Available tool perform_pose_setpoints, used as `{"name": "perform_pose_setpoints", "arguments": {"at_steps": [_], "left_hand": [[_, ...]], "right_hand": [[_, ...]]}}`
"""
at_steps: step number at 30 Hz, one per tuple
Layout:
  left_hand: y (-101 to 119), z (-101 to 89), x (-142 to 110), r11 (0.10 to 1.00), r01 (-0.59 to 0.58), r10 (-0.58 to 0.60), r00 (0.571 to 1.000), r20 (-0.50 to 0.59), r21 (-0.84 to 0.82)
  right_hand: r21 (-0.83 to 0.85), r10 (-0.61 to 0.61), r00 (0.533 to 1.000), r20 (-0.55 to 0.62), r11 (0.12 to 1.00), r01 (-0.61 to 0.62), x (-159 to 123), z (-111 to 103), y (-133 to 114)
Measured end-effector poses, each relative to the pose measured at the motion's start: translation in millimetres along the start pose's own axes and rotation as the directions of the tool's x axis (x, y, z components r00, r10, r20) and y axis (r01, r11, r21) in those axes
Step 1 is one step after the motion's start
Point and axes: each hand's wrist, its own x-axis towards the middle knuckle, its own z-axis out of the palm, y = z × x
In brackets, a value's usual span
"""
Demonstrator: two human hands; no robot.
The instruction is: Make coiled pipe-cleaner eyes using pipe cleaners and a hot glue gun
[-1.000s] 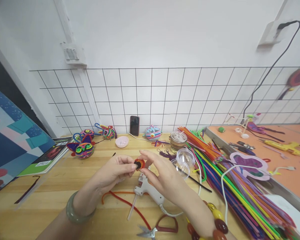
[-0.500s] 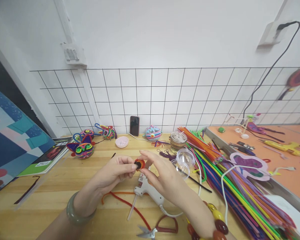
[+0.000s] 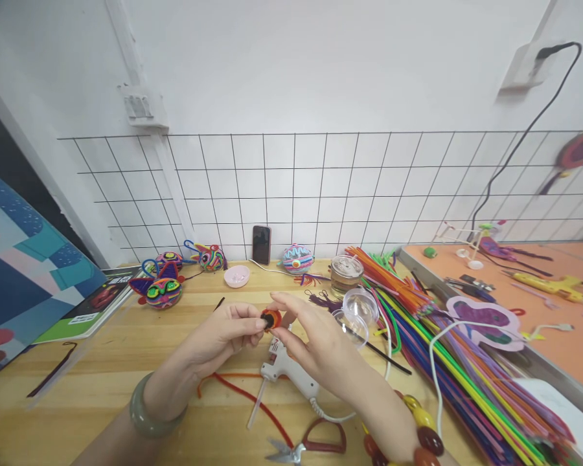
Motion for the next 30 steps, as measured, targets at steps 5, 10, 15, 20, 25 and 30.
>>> {"name": "perform_pose_setpoints", "arguments": {"at_steps": [5,10,15,20,25,30], "left_hand": [[-0.6,0.2,0.6,1.000,-0.001,0.001,1.000,0.007,-0.014],[-0.7,0.4,0.7,1.000,0.003,-0.003,1.000,0.004,-0.010],[-1.0,1.1,0.2,1.000,-0.002,0.002,1.000,0.011,-0.005],[-1.6,0.8,0.6,1.000,-0.005,0.005,1.000,0.015,-0.005],[-1.1,0.7,1.3,1.000,-0.001,0.002,1.000,0.017,-0.016],[-0.9,1.0,0.9,1.000,0.007,-0.006,1.000,0.019,-0.018]], "right_hand": [[0.006,-0.002,1.000,-0.003,1.000,0.002,0.5,0.1,-0.6],[0.003,-0.013,1.000,-0.012,1.000,0.013,1.1,0.1,-2.7],[0.005,-0.013,1.000,-0.018,1.000,0.013,0.7,0.6,-1.3],[0.009,-0.010,1.000,-0.011,1.000,0.010,0.3,0.9,-0.5],[0.008,-0.013,1.000,-0.007,1.000,0.013,0.6,-0.5,-0.6],[0.004,-0.007,1.000,-0.003,1.000,0.007,1.0,-1.2,-0.9]]}}
